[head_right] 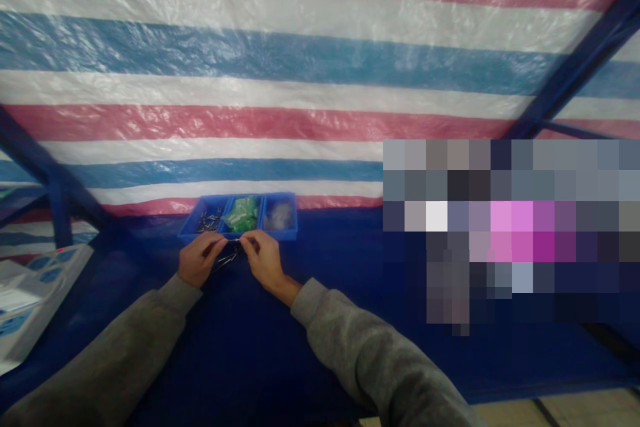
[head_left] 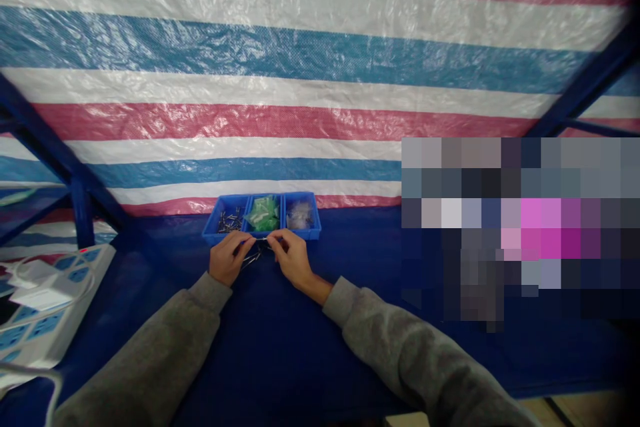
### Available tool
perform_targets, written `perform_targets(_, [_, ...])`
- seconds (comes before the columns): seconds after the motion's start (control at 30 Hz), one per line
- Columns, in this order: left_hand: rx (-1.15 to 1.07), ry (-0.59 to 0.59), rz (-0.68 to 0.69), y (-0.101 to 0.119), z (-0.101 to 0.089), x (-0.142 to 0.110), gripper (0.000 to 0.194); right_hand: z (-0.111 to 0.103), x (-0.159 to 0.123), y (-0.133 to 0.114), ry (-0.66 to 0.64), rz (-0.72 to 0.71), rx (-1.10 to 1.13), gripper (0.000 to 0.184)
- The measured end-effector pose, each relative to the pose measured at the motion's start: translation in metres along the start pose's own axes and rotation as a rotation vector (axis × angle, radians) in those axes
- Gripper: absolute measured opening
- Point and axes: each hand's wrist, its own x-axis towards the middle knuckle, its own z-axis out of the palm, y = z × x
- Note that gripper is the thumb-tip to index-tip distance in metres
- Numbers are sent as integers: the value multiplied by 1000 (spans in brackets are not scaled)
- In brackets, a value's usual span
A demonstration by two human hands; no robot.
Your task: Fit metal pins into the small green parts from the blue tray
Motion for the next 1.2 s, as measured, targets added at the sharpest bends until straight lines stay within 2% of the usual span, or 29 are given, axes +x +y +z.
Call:
perform_targets(0.13, [-26,-17,7,2,-1,0,11,1,0,2,7,30,9,25])
perform_targets(0.5, [-15,30,15,6,-4,1,16,2,-2,-4,20,59,54,26])
perform_targets(0.8, [-40,17,15,7,-6,1,13,1,-2,-3,9,17,1,26])
perform_targets(1.0, [-50,56,36,8,-5,0,12,0,-1,-5,2,-46,-49,27])
perform_targets(1.1, [-58,60,-15,9,-5,-1,13,0,-1,-6,-27,-51,-61,28])
perform_targets(1.2, [-143,20,-145,10,-5,-3,15,0,-1,-6,-24,-45,-65,29])
